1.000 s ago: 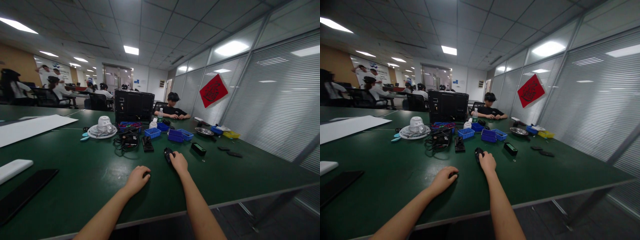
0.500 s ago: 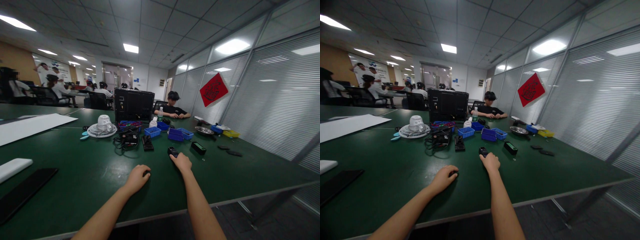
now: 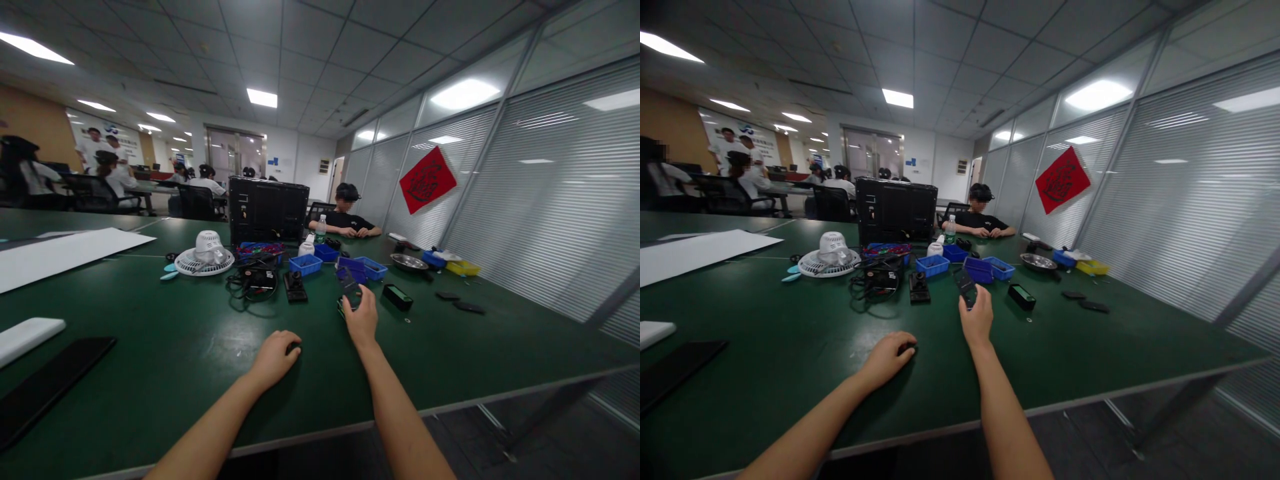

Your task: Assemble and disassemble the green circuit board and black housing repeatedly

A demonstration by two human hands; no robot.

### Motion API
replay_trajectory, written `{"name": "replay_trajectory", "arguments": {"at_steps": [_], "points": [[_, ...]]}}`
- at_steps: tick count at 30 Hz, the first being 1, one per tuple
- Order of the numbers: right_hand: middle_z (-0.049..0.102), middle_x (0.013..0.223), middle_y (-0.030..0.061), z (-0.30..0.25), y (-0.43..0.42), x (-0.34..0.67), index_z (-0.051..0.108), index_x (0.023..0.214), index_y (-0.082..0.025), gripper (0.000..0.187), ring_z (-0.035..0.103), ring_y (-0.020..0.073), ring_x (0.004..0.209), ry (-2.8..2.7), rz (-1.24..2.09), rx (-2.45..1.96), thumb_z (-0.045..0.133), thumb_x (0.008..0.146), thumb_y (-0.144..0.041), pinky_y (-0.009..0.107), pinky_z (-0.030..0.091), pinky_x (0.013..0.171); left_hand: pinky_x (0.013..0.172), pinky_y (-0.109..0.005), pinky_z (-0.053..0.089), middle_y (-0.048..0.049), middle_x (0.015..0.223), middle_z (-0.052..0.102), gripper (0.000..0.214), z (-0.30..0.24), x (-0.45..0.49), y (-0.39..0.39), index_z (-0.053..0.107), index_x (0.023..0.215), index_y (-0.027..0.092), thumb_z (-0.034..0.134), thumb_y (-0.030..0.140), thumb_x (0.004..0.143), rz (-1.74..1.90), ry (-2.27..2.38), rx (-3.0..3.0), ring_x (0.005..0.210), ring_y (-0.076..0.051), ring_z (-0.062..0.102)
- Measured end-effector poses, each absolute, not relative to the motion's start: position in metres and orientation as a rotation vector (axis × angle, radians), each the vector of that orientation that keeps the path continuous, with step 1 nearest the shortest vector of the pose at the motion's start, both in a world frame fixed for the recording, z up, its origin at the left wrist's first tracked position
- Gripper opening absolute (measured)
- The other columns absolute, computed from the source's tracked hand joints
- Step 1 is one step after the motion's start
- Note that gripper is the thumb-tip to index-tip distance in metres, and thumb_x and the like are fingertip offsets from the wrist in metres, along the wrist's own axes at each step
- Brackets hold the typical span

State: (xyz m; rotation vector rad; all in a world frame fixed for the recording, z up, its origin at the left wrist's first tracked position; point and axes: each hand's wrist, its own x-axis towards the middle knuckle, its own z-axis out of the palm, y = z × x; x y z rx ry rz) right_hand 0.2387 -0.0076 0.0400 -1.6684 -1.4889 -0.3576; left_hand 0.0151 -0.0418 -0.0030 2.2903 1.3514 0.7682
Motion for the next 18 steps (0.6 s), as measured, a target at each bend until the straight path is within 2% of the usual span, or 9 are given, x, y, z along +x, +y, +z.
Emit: {"name": "replay_trajectory", "arguments": {"at_steps": [4, 7, 13, 18], "points": [[0.041, 0.116, 0.0121, 0.028, -0.006, 0.223, 0.049, 0.119, -0.021, 0.042, 0.04, 0.0249, 0.106, -1.747, -0.467, -1.531, 0.049, 0.077, -0.02, 0.038, 0.038, 0.086, 0.084, -0.029, 0.038, -0.0024, 0.098, 0.065, 0.025, -0.004, 0.016, -0.041, 0.064, 0.095, 0.021, 0.049, 0.025, 0.076, 0.757, 1.349, 2.303, 0.092, -0.017, 0.055], [0.043, 0.116, 0.0106, 0.025, -0.007, 0.213, 0.059, 0.107, -0.024, 0.035, 0.04, 0.0237, 0.1, -1.966, -0.538, -1.577, 0.048, 0.076, -0.012, 0.036, 0.037, 0.082, 0.085, -0.029, 0.038, -0.0021, 0.098, 0.065, 0.024, -0.005, 0.016, -0.04, 0.063, 0.095, 0.021, 0.049, 0.026, 0.076, 0.758, 1.353, 2.312, 0.091, -0.017, 0.055], [0.049, 0.113, 0.0099, 0.029, -0.014, 0.201, 0.066, 0.085, -0.02, 0.023, 0.038, 0.0238, 0.095, -2.335, -0.669, -1.583, 0.045, 0.082, -0.015, 0.037, 0.032, 0.079, 0.086, -0.029, 0.038, -0.0024, 0.101, 0.065, 0.025, -0.008, 0.016, -0.039, 0.063, 0.096, 0.021, 0.05, 0.025, 0.076, 0.766, 1.35, 2.303, 0.093, -0.017, 0.055], [0.055, 0.095, 0.0101, 0.031, -0.018, 0.196, 0.065, 0.088, -0.019, 0.023, 0.039, 0.0228, 0.094, -2.526, -0.623, -1.499, 0.042, 0.084, -0.016, 0.036, 0.03, 0.08, 0.086, -0.03, 0.037, -0.0032, 0.101, 0.064, 0.026, -0.007, 0.016, -0.04, 0.063, 0.097, 0.02, 0.049, 0.025, 0.076, 0.769, 1.35, 2.308, 0.093, -0.017, 0.055]]}}
